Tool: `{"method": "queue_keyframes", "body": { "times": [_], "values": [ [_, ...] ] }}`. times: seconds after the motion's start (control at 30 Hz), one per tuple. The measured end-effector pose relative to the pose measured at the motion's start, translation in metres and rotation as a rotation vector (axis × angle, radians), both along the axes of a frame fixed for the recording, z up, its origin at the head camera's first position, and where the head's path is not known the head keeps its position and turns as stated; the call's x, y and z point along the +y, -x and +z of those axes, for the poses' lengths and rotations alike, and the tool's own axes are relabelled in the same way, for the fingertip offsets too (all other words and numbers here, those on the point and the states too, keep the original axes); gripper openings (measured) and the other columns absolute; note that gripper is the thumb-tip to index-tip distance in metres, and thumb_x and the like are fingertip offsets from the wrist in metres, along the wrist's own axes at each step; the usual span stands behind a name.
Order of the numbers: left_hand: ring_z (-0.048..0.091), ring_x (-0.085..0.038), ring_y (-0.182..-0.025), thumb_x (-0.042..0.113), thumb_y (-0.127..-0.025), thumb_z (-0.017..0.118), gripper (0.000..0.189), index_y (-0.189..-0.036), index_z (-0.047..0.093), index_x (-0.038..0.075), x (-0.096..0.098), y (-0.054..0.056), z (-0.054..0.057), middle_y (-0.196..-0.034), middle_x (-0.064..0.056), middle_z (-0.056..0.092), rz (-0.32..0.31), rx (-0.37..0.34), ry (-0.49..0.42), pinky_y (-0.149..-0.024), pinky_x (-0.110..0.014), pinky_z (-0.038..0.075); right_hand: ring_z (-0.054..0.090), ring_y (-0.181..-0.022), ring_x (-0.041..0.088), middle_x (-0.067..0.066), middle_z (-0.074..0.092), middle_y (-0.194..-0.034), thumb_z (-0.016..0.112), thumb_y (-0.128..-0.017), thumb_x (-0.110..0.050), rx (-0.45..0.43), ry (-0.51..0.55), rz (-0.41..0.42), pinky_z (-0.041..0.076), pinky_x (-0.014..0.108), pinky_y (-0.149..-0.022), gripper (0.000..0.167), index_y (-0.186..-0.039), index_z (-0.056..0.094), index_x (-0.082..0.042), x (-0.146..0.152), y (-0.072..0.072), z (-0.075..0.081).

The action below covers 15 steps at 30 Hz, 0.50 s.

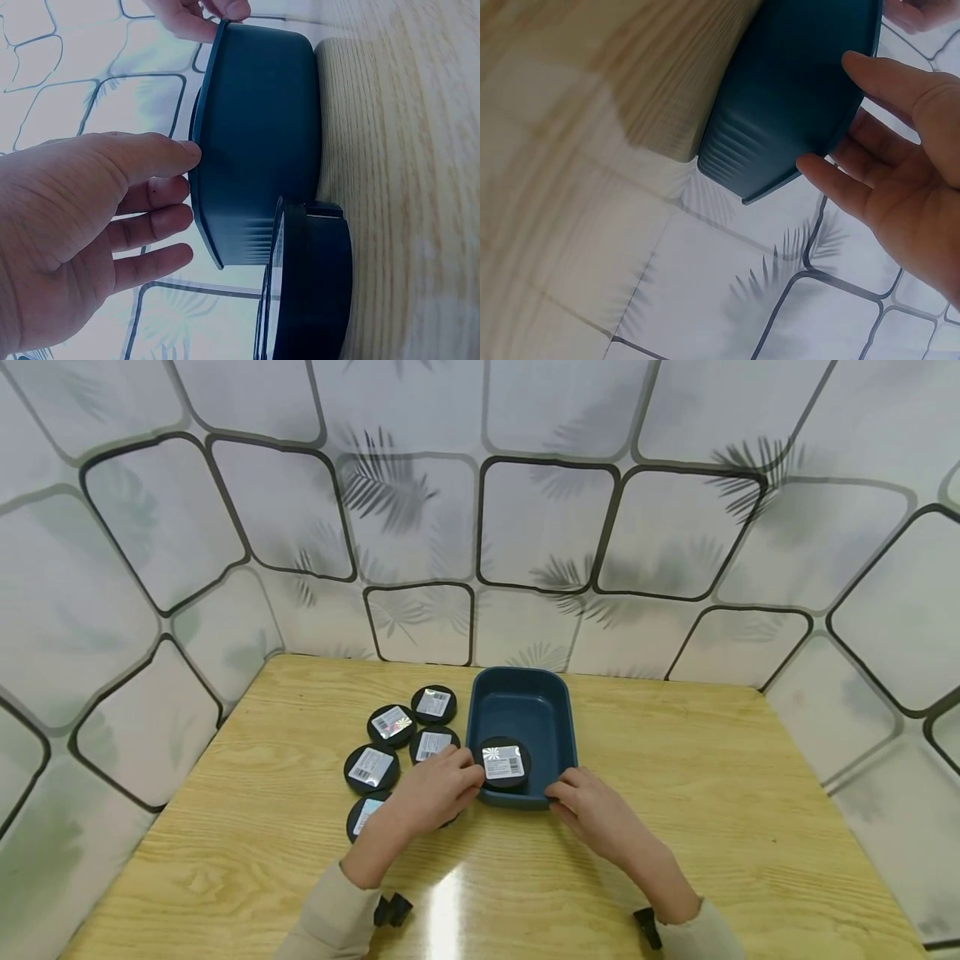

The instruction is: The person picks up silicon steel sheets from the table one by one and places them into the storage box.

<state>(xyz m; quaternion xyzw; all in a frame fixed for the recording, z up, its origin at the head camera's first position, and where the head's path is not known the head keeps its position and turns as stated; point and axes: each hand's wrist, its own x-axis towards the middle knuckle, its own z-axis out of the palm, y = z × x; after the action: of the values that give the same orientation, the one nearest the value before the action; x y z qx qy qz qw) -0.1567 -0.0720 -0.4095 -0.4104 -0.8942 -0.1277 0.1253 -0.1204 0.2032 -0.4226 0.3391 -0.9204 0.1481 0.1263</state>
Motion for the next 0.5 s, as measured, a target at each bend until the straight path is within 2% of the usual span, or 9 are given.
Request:
{"method": "queue_keyframes", "body": {
  "times": [0.5],
  "values": [
    [0.047,-0.014,-0.076,0.017,-0.092,0.072,0.010,-0.086,0.065,0.019,0.0003,-0.0003,-0.0004,-0.083,0.003,0.052,0.003,-0.001,0.002,-0.061,-0.024,0.042,0.055,-0.082,0.016,0.001,0.058,-0.088,0.077,-0.084,-0.001,-0.051,0.001,-0.009,0.051,0.029,-0.071,0.012,-0.092,0.072,-0.008,-0.0019,0.0050,-0.0015]
  ]
}}
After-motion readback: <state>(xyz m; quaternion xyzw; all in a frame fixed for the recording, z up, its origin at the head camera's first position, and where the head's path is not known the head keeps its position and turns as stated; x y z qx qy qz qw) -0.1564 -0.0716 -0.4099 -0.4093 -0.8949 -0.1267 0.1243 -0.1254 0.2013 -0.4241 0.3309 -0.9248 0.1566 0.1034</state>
